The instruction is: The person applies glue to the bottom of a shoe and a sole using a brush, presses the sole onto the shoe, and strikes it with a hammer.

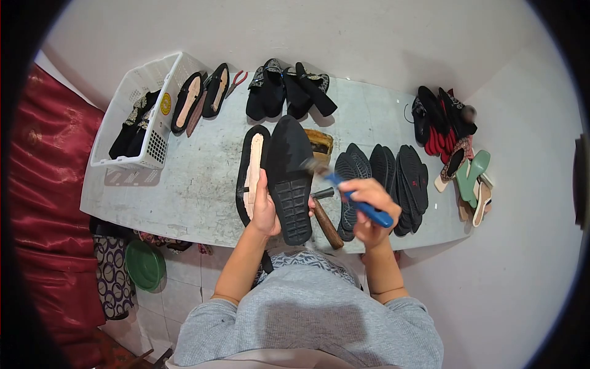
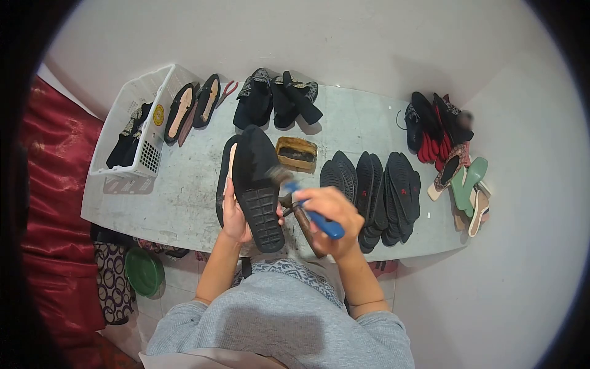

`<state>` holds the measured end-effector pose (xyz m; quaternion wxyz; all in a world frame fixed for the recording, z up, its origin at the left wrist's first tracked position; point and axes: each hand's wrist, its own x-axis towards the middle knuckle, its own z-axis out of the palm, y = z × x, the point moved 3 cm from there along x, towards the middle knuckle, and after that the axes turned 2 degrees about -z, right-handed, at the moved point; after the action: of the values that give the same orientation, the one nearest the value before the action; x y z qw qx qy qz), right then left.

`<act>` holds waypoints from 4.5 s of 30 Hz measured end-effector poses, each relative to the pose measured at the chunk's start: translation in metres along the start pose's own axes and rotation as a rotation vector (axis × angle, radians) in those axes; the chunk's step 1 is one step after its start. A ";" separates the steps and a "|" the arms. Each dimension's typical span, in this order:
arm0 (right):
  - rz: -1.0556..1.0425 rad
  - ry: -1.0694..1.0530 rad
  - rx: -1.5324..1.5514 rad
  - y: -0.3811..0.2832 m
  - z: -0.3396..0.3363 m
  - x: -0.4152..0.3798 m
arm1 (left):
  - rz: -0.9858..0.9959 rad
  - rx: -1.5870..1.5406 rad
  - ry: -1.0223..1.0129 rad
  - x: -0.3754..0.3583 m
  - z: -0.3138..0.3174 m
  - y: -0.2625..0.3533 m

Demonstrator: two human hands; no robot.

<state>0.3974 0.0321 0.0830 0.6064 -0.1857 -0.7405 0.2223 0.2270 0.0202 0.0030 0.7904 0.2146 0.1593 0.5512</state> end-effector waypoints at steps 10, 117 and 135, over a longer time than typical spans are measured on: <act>-0.218 -0.179 -0.068 0.008 0.012 0.037 | -0.079 -0.003 -0.020 -0.002 0.004 -0.007; -0.005 0.021 0.164 0.020 -0.001 0.023 | -0.147 0.016 -0.059 -0.009 -0.019 -0.009; -0.086 0.052 0.029 0.015 0.004 0.017 | -0.109 0.022 -0.038 -0.012 -0.016 -0.010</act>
<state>0.3905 0.0533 0.0876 0.6370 -0.1506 -0.7285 0.2022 0.2233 0.0086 -0.0159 0.8196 0.2245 0.1617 0.5017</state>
